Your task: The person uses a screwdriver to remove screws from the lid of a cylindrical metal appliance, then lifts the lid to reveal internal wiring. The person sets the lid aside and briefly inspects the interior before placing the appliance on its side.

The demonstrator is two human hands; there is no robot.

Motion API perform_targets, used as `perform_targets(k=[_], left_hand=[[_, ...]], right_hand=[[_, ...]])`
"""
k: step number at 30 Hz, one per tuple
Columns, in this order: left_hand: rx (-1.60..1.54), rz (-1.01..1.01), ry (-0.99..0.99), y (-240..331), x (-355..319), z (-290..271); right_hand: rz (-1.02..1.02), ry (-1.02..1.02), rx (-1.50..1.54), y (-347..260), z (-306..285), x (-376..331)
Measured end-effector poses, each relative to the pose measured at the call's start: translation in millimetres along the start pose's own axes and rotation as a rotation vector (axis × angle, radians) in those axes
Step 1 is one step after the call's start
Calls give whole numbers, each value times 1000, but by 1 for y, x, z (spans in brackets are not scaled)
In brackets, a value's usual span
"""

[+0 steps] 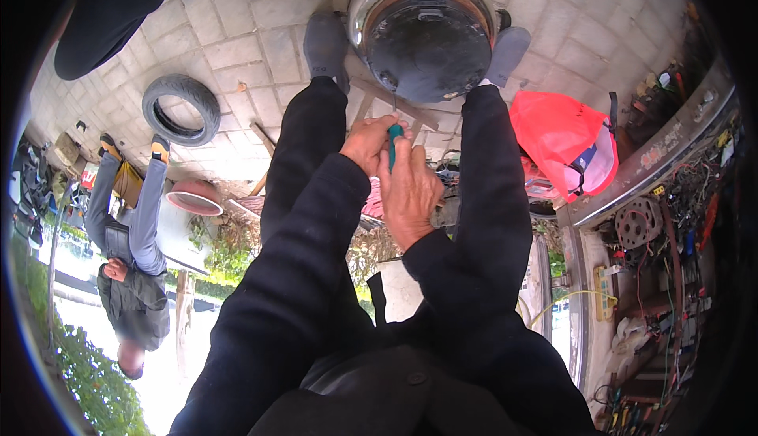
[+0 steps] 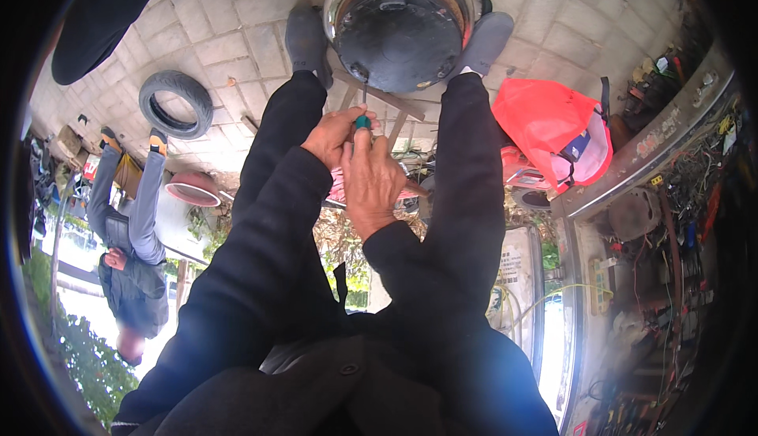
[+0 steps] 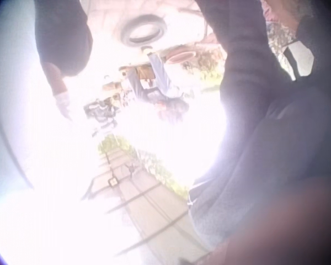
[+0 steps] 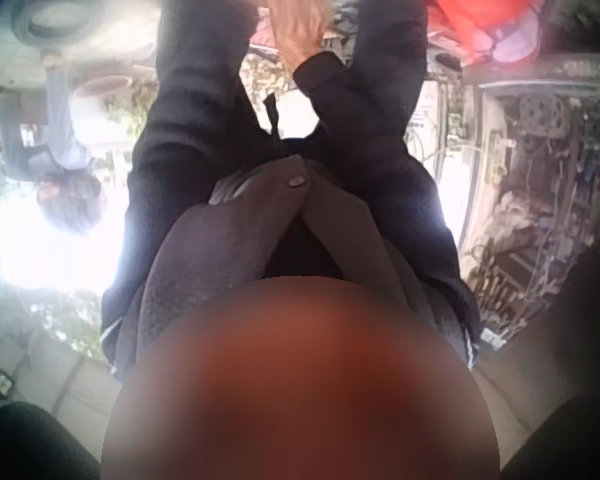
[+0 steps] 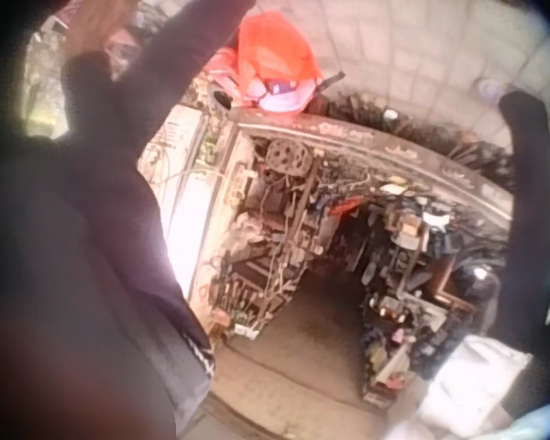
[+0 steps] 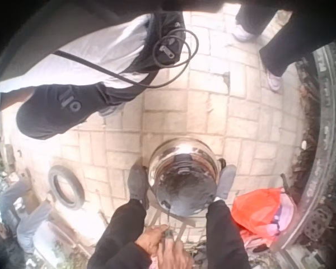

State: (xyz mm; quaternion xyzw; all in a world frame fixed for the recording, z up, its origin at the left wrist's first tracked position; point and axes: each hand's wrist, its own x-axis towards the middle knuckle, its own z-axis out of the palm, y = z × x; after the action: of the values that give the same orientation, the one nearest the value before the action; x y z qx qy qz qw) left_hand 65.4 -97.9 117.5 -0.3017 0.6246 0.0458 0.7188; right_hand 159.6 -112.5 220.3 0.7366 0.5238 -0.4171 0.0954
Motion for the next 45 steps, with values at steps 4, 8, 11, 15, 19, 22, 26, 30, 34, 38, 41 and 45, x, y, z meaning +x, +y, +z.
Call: perform_targets(k=[4, 8, 11, 15, 19, 22, 26, 30, 34, 38, 41, 45], left_hand=[[243, 66, 7, 2, 0, 1], [97, 73, 13, 1, 1, 4], [107, 66, 38, 0, 1, 6], [59, 23, -18, 2, -1, 8], [45, 29, -24, 3, -1, 7], [113, 23, -41, 3, 1, 3], [123, 36, -51, 1, 7, -1], [103, 31, -65, 1, 13, 3], [177, 8, -53, 3, 9, 7], [339, 12, 29, 6, 4, 13], [470, 15, 99, 14, -7, 23], [1453, 498, 322, 46, -46, 31]], right_hand=[[-111, 46, -95, 6, -2, 2], [-5, -32, 26, -2, -9, 0], [222, -111, 172, -4, -16, -5], [103, -126, 96, 3, -19, -3], [-169, -6, -68, 6, -18, -2], [-286, 68, -61, 6, -17, 4], [-138, 26, 94, 4, -22, 6], [-86, 3, 111, 9, -24, 18], [-290, -11, -121, 18, -27, 22], [-403, -99, -251, 26, -26, 20], [-411, -163, -268, 28, -23, 21], [-440, -171, -233, 27, -24, 32]])
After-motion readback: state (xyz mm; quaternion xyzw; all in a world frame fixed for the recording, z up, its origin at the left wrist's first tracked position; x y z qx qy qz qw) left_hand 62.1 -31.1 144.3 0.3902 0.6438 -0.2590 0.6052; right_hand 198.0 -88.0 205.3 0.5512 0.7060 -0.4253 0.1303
